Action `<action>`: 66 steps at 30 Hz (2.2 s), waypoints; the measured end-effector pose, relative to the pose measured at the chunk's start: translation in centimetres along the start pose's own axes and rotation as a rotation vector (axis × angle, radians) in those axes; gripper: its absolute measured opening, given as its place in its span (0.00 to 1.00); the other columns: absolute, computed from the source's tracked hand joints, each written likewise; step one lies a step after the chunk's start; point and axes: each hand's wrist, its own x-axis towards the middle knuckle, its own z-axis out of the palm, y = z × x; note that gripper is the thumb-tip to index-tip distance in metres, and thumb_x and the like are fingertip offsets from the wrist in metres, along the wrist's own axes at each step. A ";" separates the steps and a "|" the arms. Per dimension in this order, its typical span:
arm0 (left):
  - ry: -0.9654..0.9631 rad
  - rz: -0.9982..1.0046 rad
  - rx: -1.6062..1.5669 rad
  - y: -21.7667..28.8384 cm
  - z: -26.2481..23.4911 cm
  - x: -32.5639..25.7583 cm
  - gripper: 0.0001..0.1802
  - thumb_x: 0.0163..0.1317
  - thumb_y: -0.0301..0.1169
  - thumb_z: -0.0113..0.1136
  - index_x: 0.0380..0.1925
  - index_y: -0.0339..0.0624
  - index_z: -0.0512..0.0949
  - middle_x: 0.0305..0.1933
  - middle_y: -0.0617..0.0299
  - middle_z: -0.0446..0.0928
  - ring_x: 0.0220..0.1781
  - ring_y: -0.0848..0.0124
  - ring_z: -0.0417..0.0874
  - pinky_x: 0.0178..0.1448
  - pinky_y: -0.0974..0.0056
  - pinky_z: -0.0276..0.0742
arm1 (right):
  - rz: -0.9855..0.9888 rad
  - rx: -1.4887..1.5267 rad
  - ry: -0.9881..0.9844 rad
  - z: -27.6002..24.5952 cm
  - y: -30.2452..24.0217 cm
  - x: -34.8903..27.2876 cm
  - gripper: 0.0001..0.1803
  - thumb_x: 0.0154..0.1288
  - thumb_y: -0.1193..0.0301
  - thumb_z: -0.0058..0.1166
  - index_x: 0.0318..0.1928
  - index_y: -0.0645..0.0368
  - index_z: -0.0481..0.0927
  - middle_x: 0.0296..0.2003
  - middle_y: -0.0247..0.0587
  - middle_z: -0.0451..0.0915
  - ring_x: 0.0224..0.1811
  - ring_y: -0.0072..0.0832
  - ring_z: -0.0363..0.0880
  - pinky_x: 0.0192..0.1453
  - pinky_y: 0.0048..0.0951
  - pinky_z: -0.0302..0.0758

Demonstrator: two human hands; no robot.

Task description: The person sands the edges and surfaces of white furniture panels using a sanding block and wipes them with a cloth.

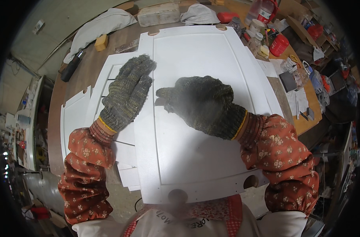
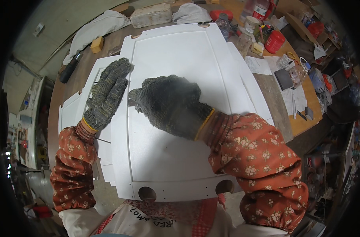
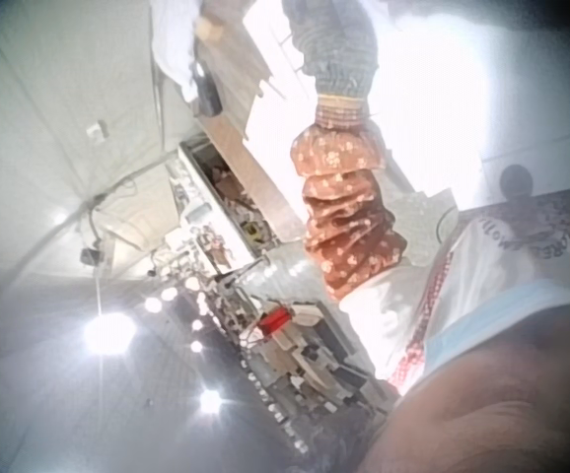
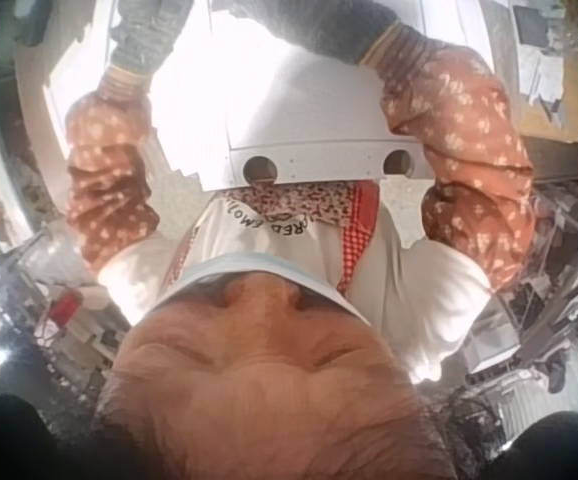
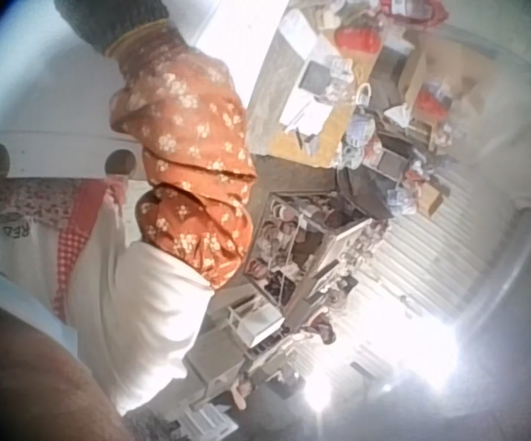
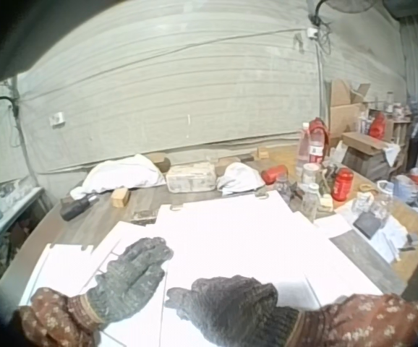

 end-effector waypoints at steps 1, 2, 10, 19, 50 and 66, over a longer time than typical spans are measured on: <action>-0.002 -0.006 0.007 -0.1 -0.1 -0.3 0.19 0.73 0.30 0.47 0.62 0.43 0.73 0.67 0.52 0.70 0.70 0.57 0.67 0.75 0.55 0.58 | -0.021 -0.013 0.016 0.4 0.2 -0.1 0.15 0.73 0.62 0.46 0.50 0.57 0.78 0.35 0.39 0.82 0.34 0.32 0.81 0.39 0.33 0.78; 0.012 -0.014 0.022 -0.4 -0.1 -0.6 0.19 0.72 0.30 0.49 0.61 0.42 0.73 0.66 0.51 0.71 0.69 0.55 0.68 0.74 0.54 0.60 | 0.022 -0.122 -0.058 -0.3 -0.8 0.5 0.15 0.73 0.63 0.46 0.51 0.57 0.78 0.34 0.39 0.82 0.34 0.33 0.81 0.38 0.33 0.78; 0.040 0.055 -0.001 -0.5 0.1 0.2 0.18 0.70 0.30 0.51 0.59 0.41 0.75 0.63 0.49 0.72 0.67 0.52 0.70 0.72 0.54 0.65 | 0.052 -0.371 -0.256 -2.8 -4.9 -0.9 0.10 0.66 0.69 0.48 0.45 0.55 0.78 0.28 0.37 0.78 0.30 0.32 0.79 0.32 0.35 0.78; 0.017 0.023 -0.008 -0.5 -0.2 -0.1 0.19 0.70 0.31 0.51 0.59 0.42 0.74 0.64 0.50 0.72 0.68 0.52 0.69 0.72 0.53 0.63 | -0.059 -0.422 -0.191 -2.0 -4.3 -0.4 0.08 0.64 0.69 0.49 0.41 0.54 0.78 0.26 0.37 0.77 0.30 0.33 0.79 0.32 0.36 0.77; 0.912 -0.854 -1.115 24.4 4.0 -19.6 0.22 0.72 0.47 0.47 0.41 0.37 0.77 0.34 0.56 0.77 0.36 0.60 0.79 0.45 0.52 0.77 | 0.302 -0.669 0.437 -14.4 10.6 -19.3 0.24 0.62 0.67 0.63 0.59 0.58 0.77 0.49 0.51 0.80 0.56 0.44 0.76 0.62 0.39 0.71; 0.910 -0.328 0.011 22.6 -2.8 -10.2 0.11 0.67 0.27 0.51 0.47 0.37 0.77 0.43 0.55 0.80 0.44 0.62 0.80 0.50 0.58 0.76 | -0.143 -0.237 0.137 -13.6 2.0 -12.9 0.23 0.69 0.65 0.52 0.61 0.57 0.72 0.51 0.52 0.77 0.53 0.46 0.76 0.56 0.44 0.73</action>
